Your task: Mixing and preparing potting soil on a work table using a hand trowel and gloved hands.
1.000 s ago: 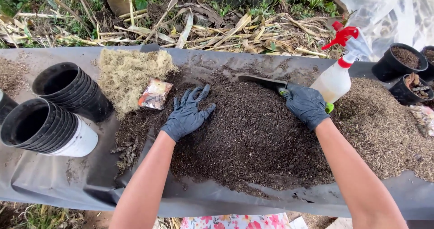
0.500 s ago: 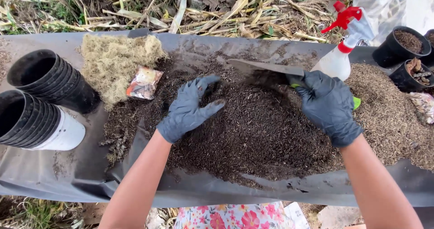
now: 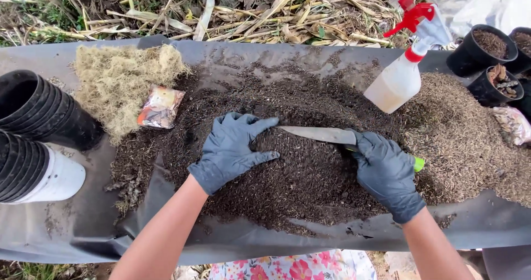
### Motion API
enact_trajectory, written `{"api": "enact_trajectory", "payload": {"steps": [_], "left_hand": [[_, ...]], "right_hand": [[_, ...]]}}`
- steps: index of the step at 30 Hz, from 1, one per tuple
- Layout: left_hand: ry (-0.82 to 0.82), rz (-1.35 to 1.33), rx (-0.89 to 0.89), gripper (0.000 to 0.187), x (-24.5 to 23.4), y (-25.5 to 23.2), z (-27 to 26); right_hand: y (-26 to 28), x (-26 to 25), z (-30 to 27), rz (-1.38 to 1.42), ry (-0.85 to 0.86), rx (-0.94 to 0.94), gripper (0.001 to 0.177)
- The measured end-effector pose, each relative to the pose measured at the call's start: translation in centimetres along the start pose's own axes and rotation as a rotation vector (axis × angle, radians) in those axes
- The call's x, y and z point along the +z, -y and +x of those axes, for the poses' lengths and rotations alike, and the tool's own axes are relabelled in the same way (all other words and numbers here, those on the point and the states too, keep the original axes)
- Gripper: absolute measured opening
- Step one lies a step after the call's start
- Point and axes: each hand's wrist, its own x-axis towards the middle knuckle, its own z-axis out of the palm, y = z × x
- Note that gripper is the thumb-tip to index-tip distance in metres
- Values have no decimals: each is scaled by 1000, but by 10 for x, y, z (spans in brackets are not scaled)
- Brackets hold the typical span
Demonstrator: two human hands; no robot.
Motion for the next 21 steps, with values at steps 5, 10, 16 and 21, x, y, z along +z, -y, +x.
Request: {"api": "enact_trajectory", "payload": {"steps": [5, 10, 16, 21], "left_hand": [[45, 72, 57, 71, 9, 18, -6], [75, 181, 14, 58, 12, 28, -12], [116, -172, -142, 49, -45, 11, 10], [44, -360, -270, 59, -23, 58, 85]], "right_hand": [[-41, 33, -21, -137, 26, 82, 21], [-57, 35, -32, -159, 17, 140, 27], [-67, 70, -49, -56, -196, 70, 31], [-86, 103, -59, -22, -229, 84, 34]]}}
